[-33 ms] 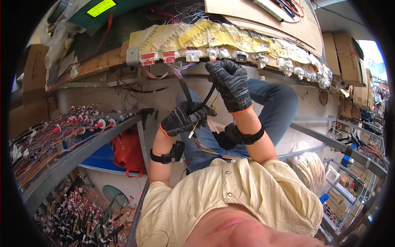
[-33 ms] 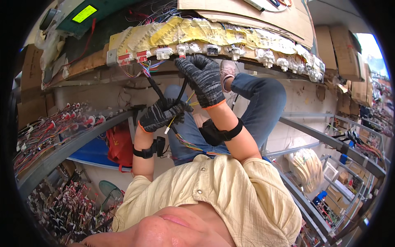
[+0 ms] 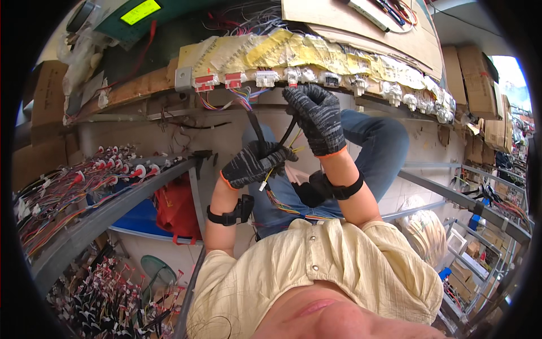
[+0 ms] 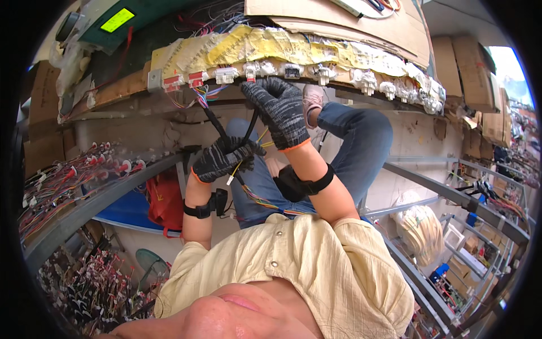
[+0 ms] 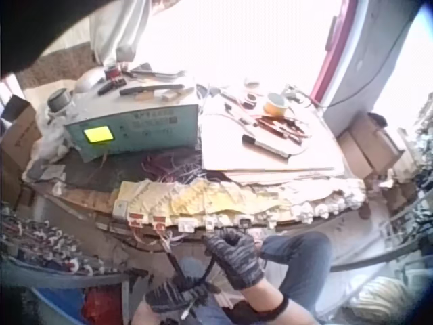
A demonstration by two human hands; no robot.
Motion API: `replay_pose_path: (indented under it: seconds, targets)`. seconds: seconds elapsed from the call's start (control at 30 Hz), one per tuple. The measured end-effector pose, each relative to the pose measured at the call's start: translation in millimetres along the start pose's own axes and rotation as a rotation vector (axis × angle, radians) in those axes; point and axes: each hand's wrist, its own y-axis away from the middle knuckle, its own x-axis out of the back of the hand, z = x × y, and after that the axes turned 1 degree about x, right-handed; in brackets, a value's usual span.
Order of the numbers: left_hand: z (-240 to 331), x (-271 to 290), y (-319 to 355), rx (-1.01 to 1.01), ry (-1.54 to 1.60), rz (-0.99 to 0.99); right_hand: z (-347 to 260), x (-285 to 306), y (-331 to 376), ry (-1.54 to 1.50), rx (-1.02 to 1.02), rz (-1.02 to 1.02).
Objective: Assembling and testing electrical wiring harnesses at a factory workstation.
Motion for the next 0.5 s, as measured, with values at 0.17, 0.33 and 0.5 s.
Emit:
replay_pose_path:
  seconds: [0.17,0.33,0.5]
  targets:
    - [-14,2,-1,0.0,0.109,-0.104,3,6,-3,-0.1,-0.164,0.0]
    - [-22,3,7,-0.016,0.056,-0.051,-10,57,29,0.907,0.603,-0.424]
    - [-10,-2,4,-0.015,0.059,-0.124,18,98,42,0.887,-0.042,-0.408]
